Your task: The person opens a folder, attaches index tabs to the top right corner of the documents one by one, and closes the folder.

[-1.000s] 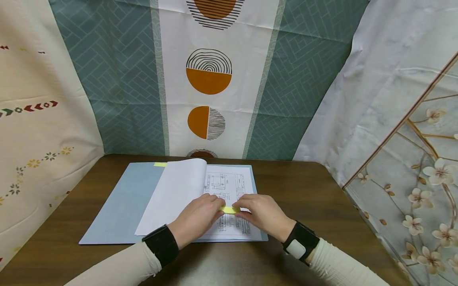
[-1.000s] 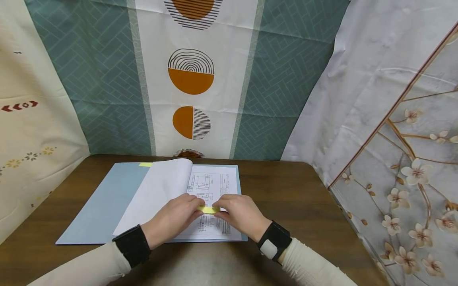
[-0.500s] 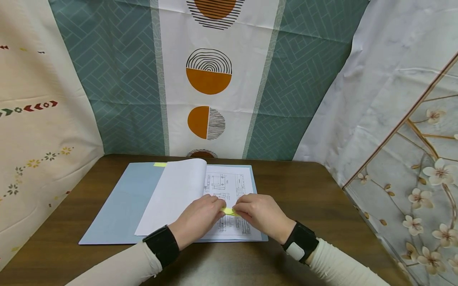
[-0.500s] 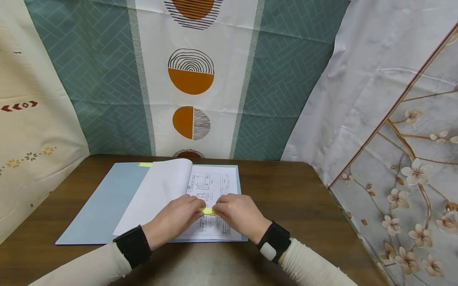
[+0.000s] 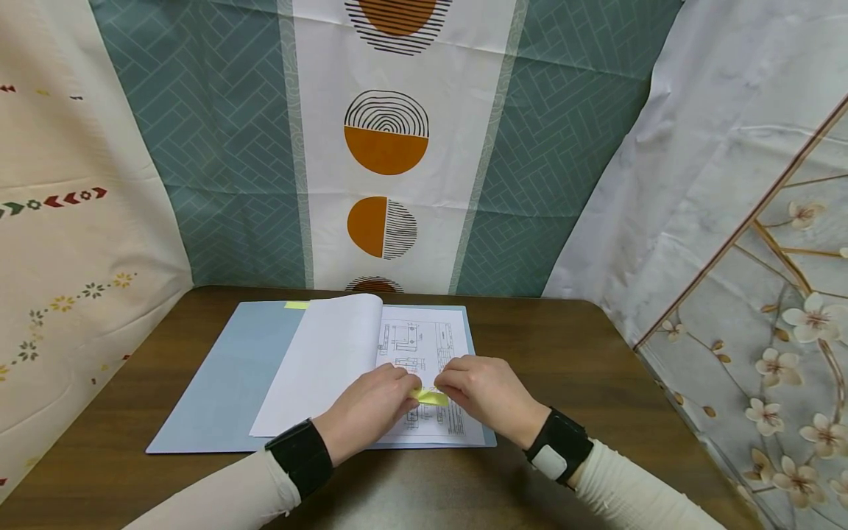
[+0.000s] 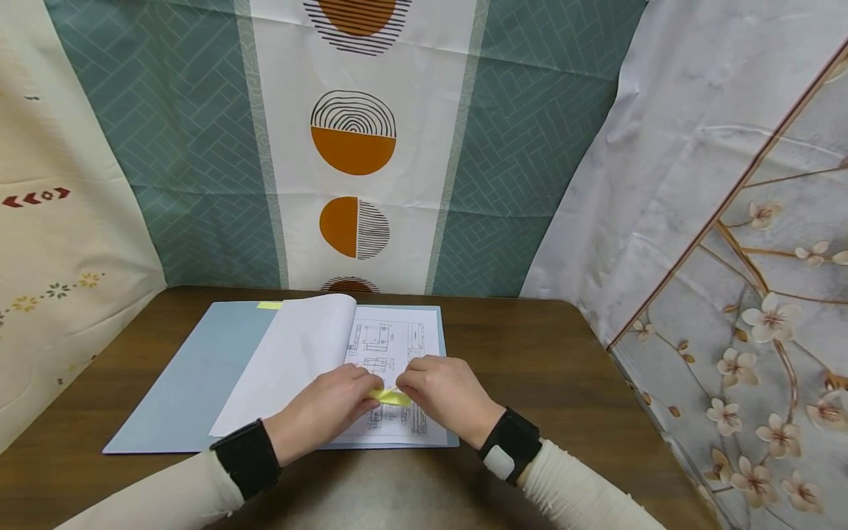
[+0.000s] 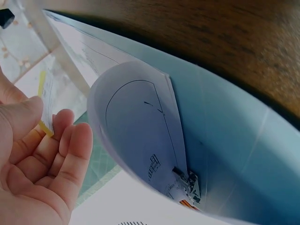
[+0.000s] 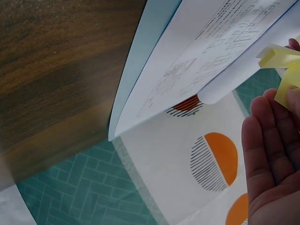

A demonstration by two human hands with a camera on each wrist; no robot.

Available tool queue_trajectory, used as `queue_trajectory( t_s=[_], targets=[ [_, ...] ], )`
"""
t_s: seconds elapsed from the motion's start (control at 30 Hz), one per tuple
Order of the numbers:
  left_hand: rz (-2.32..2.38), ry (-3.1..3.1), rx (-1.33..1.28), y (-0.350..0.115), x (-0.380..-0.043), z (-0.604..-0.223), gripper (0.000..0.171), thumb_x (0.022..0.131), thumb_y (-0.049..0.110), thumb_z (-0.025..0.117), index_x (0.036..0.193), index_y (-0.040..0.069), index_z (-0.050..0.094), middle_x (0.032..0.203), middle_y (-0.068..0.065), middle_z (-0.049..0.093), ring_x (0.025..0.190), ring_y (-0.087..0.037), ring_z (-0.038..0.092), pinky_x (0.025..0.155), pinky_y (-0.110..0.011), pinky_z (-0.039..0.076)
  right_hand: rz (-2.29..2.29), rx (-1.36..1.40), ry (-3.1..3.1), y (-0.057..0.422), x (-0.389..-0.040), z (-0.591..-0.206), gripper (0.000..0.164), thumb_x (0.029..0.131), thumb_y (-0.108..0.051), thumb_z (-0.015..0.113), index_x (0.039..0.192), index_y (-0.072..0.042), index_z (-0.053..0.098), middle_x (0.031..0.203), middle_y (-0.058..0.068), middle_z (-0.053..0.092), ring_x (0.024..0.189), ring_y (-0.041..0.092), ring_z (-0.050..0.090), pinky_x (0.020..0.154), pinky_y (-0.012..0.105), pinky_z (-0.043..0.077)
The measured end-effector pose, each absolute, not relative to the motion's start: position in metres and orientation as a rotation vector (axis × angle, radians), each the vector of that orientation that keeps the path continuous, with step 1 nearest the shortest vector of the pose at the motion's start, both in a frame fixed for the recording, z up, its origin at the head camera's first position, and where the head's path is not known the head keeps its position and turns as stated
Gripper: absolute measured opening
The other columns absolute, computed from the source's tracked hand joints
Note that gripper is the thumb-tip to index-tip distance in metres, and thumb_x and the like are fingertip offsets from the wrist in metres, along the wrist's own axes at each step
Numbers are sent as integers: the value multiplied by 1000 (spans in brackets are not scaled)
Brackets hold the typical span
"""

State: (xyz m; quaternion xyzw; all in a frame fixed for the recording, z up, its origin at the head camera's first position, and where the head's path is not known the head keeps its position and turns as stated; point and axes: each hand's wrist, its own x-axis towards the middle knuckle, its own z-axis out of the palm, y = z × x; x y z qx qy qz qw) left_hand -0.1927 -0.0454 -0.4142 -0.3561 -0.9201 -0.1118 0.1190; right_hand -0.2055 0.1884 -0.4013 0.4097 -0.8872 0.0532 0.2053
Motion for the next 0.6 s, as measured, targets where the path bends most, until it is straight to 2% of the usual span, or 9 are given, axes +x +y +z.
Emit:
queue_trajectory(
  t_s=[0.4, 0.6],
  targets=[
    [-327, -2668, -1098, -46, -191, -417, 23, 87, 28, 77, 105, 15, 71, 90, 9, 64, 80, -9, 52, 73, -23, 46, 165, 1150, -2487, 187, -206, -399, 24, 80, -20, 83, 103, -23, 78, 95, -13, 69, 85, 3, 62, 81, 20, 50],
    [-308, -2688, -1085, -46, -189, -418, 31, 85, 30, 78, 111, 15, 70, 95, 8, 67, 82, -9, 54, 75, -23, 47, 164, 1131, -2493, 186, -206, -396, 24, 79, -21, 84, 102, -24, 78, 95, -14, 69, 85, 2, 62, 81, 21, 50]
  ],
)
